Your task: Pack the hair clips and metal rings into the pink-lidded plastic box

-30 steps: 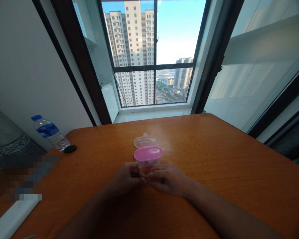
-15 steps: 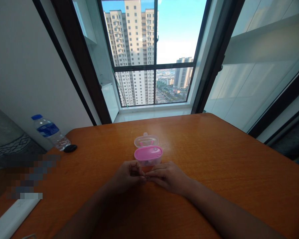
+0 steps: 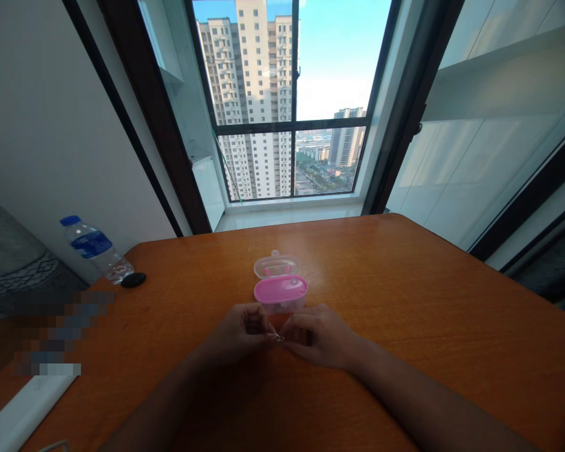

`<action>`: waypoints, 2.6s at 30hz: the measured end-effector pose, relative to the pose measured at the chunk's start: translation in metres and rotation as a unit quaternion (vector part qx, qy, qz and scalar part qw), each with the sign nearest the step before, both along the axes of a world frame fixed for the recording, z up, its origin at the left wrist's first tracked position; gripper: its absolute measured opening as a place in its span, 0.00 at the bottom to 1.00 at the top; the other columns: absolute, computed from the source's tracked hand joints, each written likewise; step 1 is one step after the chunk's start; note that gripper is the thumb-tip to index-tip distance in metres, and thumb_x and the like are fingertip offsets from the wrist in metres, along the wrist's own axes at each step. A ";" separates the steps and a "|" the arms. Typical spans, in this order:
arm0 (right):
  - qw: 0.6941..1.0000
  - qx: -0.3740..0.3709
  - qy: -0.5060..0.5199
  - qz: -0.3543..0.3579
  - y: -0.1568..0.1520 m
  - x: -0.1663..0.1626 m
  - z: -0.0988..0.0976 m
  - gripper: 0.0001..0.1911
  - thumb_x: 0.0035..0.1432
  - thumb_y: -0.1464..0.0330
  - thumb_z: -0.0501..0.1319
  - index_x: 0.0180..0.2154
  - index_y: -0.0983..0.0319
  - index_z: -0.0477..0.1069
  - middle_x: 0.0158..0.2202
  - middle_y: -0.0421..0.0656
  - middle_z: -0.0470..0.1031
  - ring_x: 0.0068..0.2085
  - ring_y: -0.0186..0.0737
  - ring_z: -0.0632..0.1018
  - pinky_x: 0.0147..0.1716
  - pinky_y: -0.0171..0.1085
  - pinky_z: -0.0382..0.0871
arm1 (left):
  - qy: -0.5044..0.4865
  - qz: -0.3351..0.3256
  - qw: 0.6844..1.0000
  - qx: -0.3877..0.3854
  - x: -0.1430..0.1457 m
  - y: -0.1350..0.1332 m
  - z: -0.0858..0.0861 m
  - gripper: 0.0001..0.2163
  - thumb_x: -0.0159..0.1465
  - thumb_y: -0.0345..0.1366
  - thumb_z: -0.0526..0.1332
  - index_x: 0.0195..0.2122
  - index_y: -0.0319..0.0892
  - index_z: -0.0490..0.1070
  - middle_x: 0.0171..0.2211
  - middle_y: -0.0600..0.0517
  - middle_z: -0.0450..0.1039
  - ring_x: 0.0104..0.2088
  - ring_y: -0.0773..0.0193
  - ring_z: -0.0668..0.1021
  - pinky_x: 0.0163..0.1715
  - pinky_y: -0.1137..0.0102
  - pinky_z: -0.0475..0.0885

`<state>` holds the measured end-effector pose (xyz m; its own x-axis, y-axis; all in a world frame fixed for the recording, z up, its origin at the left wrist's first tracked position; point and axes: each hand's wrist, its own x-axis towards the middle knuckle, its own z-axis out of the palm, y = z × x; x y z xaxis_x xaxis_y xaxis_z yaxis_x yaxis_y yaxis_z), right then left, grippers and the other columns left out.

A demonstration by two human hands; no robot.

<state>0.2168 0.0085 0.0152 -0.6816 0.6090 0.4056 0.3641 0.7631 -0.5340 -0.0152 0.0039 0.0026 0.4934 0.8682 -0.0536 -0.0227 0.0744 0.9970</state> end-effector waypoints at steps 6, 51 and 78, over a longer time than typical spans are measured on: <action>0.999 0.013 -0.016 0.030 0.002 0.001 -0.002 0.12 0.63 0.63 0.62 0.46 0.57 0.78 0.32 0.42 0.81 0.30 0.36 0.79 0.30 0.32 0.68 | -0.001 0.000 1.000 -0.008 0.002 0.000 -0.005 0.15 0.52 0.35 0.74 0.27 0.38 0.65 0.27 0.53 0.76 0.28 0.68 0.78 0.30 0.73 0.71; 0.978 0.027 0.132 -0.159 0.006 0.001 -0.007 0.12 0.60 0.61 0.64 0.41 0.60 0.81 0.20 0.38 0.77 0.18 0.30 0.73 0.21 0.29 0.66 | -0.031 0.162 0.986 -0.006 -0.001 0.009 0.001 0.18 0.47 0.43 0.76 0.31 0.36 0.73 0.20 0.53 0.77 0.17 0.65 0.77 0.17 0.71 0.75; 0.998 0.005 0.060 0.022 0.009 0.001 -0.015 0.14 0.64 0.61 0.62 0.48 0.56 0.79 0.34 0.43 0.84 0.30 0.37 0.82 0.29 0.32 0.72 | -0.056 0.027 0.998 -0.024 0.005 0.001 -0.004 0.17 0.51 0.36 0.75 0.28 0.40 0.64 0.26 0.52 0.80 0.21 0.67 0.78 0.22 0.72 0.75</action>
